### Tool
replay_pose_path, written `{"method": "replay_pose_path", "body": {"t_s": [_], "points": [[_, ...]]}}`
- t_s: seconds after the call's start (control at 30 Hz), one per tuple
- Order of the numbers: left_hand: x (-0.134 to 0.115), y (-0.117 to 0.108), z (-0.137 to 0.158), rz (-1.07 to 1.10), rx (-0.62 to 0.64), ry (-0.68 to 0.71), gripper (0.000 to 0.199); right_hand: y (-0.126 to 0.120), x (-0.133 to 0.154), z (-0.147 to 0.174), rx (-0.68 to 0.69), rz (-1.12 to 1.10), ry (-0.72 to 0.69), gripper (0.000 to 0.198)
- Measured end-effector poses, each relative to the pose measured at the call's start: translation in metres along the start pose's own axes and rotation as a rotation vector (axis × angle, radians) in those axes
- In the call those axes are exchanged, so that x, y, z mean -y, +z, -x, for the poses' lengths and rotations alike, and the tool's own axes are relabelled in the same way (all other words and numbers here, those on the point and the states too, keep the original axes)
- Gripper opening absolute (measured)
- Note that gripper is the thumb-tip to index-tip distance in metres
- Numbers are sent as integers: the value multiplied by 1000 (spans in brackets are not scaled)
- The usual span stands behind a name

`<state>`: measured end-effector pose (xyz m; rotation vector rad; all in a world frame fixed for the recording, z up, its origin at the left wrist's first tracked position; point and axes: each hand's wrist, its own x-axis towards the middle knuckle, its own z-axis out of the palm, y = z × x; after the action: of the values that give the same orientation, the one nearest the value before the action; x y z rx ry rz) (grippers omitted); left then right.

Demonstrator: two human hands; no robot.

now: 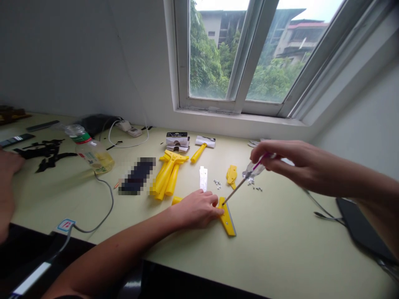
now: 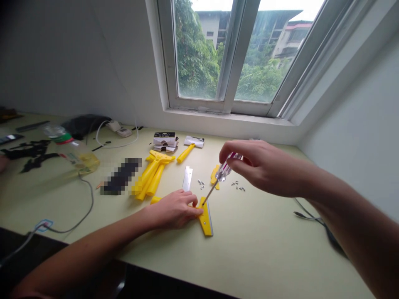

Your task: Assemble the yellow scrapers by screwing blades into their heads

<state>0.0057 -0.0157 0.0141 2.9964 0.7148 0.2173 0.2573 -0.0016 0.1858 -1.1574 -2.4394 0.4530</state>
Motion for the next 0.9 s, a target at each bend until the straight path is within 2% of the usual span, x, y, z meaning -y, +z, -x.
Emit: {"method": "replay_pose_path", "body": {"t_s": [0.1, 0.17, 0.27, 0.37, 0.47, 0.57, 0.63, 0.7, 0.77, 0.9], "points": [[-3, -2, 0, 30, -18, -25, 22, 8, 2, -4, -96, 64, 67, 28], [-2, -4, -2, 103, 0, -48, 21, 11, 2, -4, -126, 115, 56, 25], [6, -8, -9, 320, 89, -80, 19, 10, 7, -1, -22, 88, 21, 20], [19, -10, -20, 553, 196, -141, 17, 5, 19, 2, 106, 31, 51, 20], [29, -10, -30, 703, 261, -281, 34, 10, 29, 1, 40, 44, 103, 15], [29, -9, -38, 818, 119, -378, 39, 22, 29, -4, -135, 73, 114, 19], [25, -8, -42, 880, 1, -335, 34, 28, 28, -7, -192, 67, 85, 15], [22, -5, -44, 947, -49, -220, 33, 29, 27, -10, -195, 80, 63, 11], [20, 0, -44, 1004, -57, -136, 31, 26, 29, -12, -180, 189, 94, 16], [20, 13, -43, 1096, -65, -159, 26, 13, 31, -16, -127, 534, 257, 37]]}}
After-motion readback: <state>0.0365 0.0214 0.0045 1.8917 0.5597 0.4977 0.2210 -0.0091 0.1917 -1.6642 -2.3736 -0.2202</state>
